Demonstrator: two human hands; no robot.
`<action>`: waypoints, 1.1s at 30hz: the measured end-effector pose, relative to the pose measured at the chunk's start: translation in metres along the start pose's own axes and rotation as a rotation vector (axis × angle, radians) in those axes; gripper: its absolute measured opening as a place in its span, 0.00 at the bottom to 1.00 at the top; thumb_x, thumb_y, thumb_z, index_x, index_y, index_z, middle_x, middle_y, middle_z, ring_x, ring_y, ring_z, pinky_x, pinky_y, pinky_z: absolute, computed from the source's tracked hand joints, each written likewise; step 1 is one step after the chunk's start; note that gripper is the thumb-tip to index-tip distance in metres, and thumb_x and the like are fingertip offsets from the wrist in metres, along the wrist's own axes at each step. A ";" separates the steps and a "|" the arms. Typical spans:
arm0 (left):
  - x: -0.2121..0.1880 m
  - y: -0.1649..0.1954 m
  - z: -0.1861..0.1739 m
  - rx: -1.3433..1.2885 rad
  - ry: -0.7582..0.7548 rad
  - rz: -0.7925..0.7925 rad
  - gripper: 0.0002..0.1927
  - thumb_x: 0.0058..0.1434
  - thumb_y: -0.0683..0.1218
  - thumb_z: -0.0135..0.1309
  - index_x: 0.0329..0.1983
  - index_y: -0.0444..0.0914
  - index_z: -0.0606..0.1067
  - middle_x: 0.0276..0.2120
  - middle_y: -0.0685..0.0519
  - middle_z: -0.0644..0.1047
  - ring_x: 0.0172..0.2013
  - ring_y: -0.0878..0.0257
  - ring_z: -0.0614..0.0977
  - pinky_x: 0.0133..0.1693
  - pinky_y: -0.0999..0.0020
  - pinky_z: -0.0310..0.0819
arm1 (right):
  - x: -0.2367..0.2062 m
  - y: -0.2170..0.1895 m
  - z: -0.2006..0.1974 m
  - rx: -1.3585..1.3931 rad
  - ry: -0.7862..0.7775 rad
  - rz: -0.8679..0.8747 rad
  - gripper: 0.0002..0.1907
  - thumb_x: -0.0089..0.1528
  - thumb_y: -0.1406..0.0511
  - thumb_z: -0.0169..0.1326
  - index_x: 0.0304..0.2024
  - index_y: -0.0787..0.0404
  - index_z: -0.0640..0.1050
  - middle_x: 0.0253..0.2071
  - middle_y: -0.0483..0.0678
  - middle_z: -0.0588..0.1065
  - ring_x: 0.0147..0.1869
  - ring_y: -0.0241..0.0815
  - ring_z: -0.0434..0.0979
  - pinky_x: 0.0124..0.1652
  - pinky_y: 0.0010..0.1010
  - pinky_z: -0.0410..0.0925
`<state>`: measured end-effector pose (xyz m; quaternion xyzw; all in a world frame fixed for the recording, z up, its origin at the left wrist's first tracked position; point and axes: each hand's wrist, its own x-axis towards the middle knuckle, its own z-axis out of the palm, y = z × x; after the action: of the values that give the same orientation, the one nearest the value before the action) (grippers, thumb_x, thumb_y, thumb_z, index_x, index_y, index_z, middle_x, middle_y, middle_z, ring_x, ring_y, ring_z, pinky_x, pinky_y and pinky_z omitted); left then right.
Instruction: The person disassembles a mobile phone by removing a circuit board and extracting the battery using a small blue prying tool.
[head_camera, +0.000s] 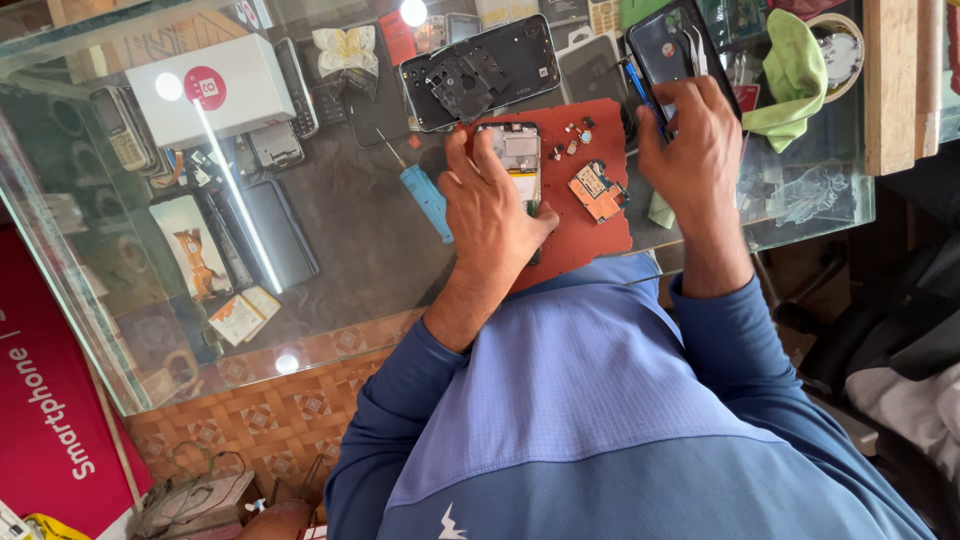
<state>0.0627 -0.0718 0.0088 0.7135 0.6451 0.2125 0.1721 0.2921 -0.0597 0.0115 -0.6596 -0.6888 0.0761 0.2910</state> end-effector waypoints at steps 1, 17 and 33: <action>-0.001 -0.001 -0.002 -0.011 -0.022 -0.013 0.59 0.32 0.50 0.77 0.64 0.32 0.56 0.63 0.30 0.60 0.46 0.38 0.73 0.47 0.50 0.74 | 0.001 0.004 0.002 -0.032 0.001 -0.042 0.08 0.66 0.71 0.64 0.46 0.66 0.79 0.42 0.52 0.74 0.41 0.52 0.75 0.41 0.43 0.69; -0.025 -0.082 0.020 -0.751 0.017 -0.255 0.20 0.72 0.47 0.62 0.59 0.33 0.70 0.48 0.43 0.84 0.46 0.57 0.87 0.48 0.60 0.82 | 0.000 -0.013 0.016 0.001 -0.016 -0.073 0.08 0.69 0.76 0.57 0.48 0.69 0.71 0.47 0.58 0.71 0.49 0.58 0.73 0.47 0.45 0.69; -0.058 -0.060 -0.041 -0.279 -0.031 -0.379 0.44 0.54 0.64 0.69 0.62 0.31 0.68 0.20 0.54 0.80 0.23 0.62 0.85 0.28 0.65 0.78 | -0.057 -0.037 0.059 0.685 0.013 -0.346 0.34 0.68 0.83 0.51 0.63 0.57 0.47 0.52 0.65 0.70 0.53 0.53 0.82 0.49 0.36 0.78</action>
<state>-0.0138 -0.1239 0.0077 0.5523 0.7291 0.2524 0.3158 0.2287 -0.1020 -0.0359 -0.3982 -0.7228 0.2475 0.5076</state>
